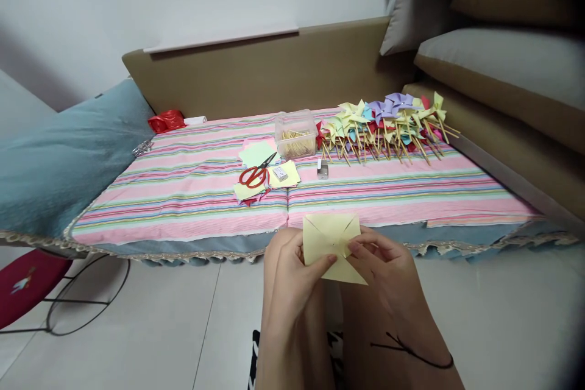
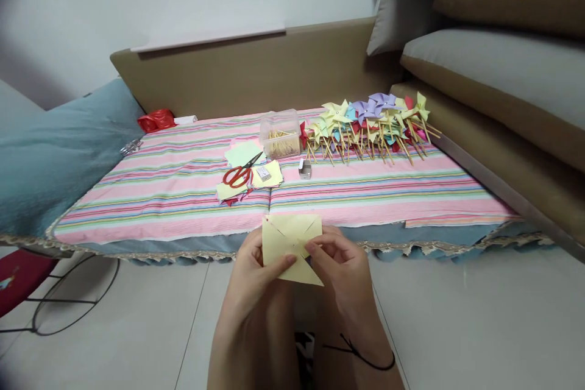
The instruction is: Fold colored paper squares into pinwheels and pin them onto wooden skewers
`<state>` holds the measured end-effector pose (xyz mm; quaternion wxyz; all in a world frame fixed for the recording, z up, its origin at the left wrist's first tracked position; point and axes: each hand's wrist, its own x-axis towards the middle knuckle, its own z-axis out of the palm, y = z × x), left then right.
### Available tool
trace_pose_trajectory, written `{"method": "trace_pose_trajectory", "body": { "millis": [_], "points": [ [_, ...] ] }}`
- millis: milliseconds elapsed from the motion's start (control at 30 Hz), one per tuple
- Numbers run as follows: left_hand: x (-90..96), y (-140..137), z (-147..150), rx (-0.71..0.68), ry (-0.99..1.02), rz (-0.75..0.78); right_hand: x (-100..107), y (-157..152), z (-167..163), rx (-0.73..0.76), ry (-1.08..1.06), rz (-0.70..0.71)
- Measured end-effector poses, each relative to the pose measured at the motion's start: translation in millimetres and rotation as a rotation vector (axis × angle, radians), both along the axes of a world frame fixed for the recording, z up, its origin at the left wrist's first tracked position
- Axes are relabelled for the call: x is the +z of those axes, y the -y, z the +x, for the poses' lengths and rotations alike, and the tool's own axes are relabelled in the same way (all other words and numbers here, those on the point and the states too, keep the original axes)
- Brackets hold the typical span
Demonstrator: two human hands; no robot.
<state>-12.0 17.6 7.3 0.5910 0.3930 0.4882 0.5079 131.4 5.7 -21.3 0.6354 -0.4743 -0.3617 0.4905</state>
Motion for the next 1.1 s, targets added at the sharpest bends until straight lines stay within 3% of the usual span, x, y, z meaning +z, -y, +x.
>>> {"method": "trace_pose_trajectory", "body": {
  "millis": [133, 400, 700, 833, 1100],
  "points": [
    [-1.2, 0, -1, -0.132, -0.096, 0.048, -5, -1, 1, -0.008, 0.174, 0.035],
    [-5.3, 3, -1, -0.165, -0.07, 0.03, 0, 0, -2, -0.009, 0.231, 0.091],
    [-2.1, 3, 1, -0.157, -0.121, 0.047, -3, 0, -3, 0.025, 0.16, 0.035],
    [-2.8, 1, 4, -0.096, -0.083, 0.015, -1, 0, -3, 0.034, 0.15, 0.016],
    [-3.7, -3, 8, 0.146, 0.066, -0.009, 3, -5, -12, 0.075, -0.195, -0.122]
  ]
}}
